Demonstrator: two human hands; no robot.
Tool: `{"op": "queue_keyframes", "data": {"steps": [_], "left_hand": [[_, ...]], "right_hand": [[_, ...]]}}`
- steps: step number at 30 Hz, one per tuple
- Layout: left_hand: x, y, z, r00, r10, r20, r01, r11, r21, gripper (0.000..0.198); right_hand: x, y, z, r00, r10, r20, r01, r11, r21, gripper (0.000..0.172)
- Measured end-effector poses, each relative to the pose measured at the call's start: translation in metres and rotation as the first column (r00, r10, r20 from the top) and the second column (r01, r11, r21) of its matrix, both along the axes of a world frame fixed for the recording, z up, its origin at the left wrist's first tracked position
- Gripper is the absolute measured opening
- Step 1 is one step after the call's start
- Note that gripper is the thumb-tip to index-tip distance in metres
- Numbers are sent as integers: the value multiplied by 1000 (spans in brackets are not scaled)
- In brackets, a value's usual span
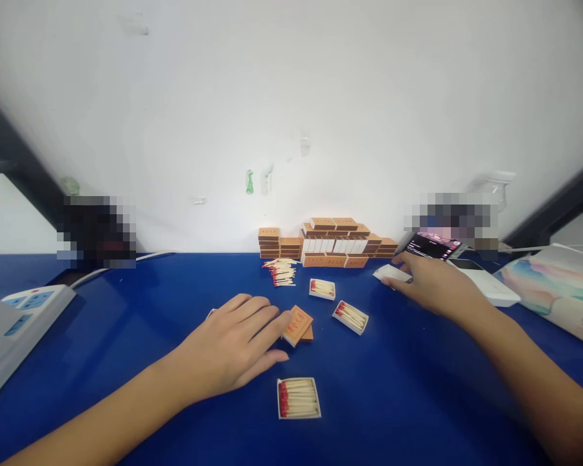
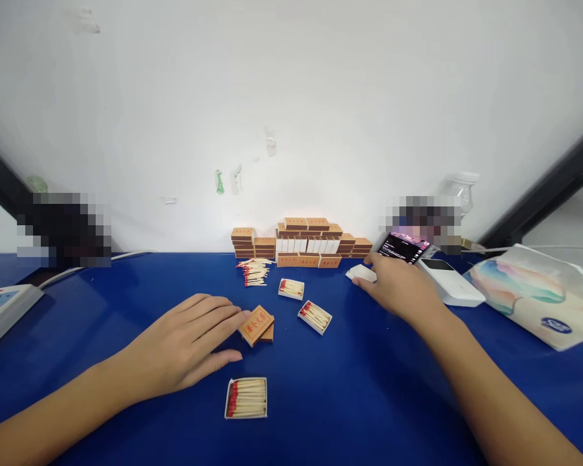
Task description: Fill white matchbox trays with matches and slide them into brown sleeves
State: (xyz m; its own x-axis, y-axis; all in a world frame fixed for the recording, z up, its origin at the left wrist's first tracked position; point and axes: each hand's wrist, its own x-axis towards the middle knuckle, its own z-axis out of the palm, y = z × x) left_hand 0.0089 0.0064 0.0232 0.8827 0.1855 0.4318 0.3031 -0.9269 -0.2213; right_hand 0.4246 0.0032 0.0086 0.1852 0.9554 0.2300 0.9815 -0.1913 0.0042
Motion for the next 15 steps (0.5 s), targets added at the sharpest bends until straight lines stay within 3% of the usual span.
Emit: {"op": "queue_keyframes", "data": {"steps": [4, 15], "left_hand": [[0, 0, 0, 1000, -2, 0, 2, 1000, 1, 42], [0, -1, 1, 1000, 1, -8, -1, 1000, -10, 42]], "right_hand": [[-2, -1, 1, 1000, -22, -13, 21, 998, -56, 33], [-2, -1, 2, 999, 3, -54, -6, 999, -51, 35]]}}
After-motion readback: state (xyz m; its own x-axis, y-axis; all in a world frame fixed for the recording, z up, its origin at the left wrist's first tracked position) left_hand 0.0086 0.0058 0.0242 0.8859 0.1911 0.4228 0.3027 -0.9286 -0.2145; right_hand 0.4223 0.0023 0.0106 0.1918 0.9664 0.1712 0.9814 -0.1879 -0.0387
